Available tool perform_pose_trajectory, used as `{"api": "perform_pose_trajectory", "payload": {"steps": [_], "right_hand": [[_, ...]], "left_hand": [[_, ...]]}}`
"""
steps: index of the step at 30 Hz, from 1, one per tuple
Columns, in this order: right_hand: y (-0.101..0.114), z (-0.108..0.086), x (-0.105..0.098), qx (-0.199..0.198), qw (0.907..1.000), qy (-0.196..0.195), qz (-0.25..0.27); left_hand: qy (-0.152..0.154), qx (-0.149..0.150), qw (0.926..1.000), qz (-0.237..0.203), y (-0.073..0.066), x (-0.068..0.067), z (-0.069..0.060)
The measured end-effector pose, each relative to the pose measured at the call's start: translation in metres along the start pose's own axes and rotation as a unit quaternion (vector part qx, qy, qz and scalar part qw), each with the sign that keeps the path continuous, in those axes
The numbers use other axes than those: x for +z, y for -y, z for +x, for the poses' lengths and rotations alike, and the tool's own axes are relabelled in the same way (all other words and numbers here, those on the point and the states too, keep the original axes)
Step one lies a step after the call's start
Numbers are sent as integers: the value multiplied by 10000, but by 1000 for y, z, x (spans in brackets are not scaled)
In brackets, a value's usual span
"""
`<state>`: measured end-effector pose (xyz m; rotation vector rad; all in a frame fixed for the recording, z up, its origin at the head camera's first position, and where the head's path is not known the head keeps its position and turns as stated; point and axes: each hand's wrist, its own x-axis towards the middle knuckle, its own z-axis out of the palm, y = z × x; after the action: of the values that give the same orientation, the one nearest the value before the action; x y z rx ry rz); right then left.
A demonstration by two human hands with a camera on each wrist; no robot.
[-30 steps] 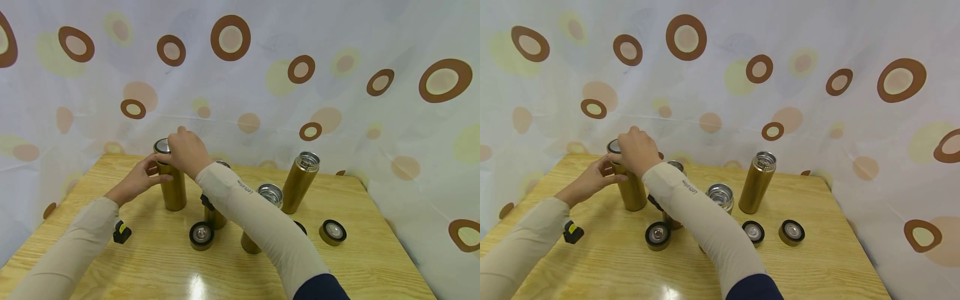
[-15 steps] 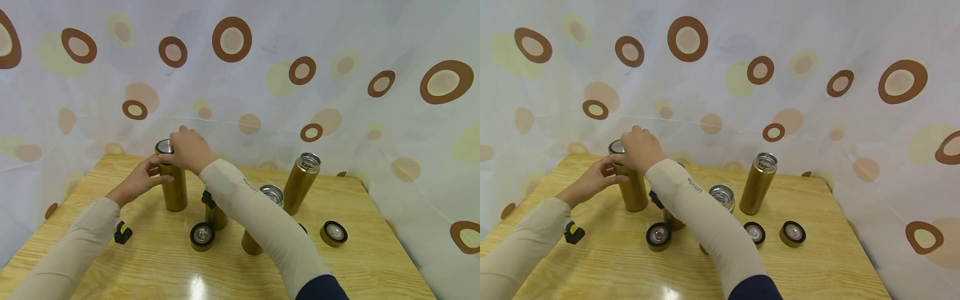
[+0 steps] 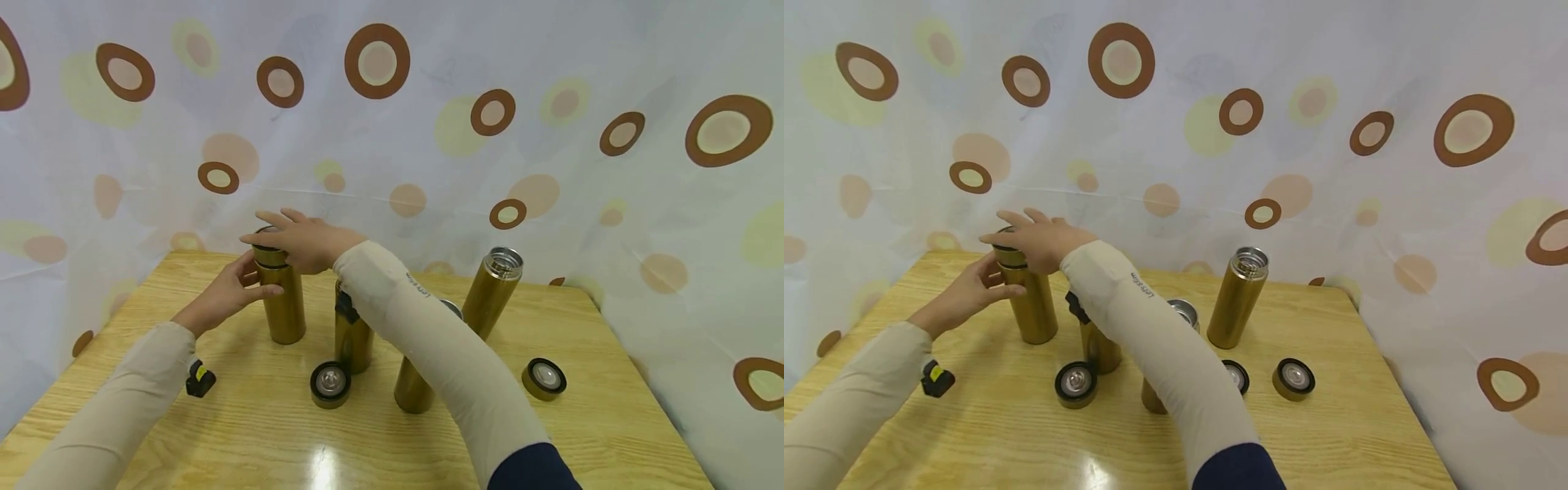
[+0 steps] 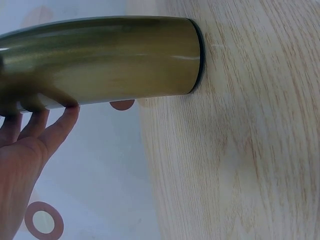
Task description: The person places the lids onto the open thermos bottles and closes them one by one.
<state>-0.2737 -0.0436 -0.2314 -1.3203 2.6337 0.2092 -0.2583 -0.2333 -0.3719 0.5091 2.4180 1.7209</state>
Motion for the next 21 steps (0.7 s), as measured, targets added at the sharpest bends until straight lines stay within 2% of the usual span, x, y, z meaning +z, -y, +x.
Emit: {"api": "perform_pose_trajectory", "payload": {"steps": [5, 11, 21], "right_hand": [[-1, 4, -1, -134, 9993, 132, 322], [0, 5, -2, -105, 9999, -35, 104], [3, 8, -1, 53, 9998, -171, 59]], "left_hand": [[-54, 70, 10000, 34, 0, 1, 0], [-85, 53, 9999, 98, 0, 2, 1], [-53, 58, 9999, 104, -1, 1, 1]]}}
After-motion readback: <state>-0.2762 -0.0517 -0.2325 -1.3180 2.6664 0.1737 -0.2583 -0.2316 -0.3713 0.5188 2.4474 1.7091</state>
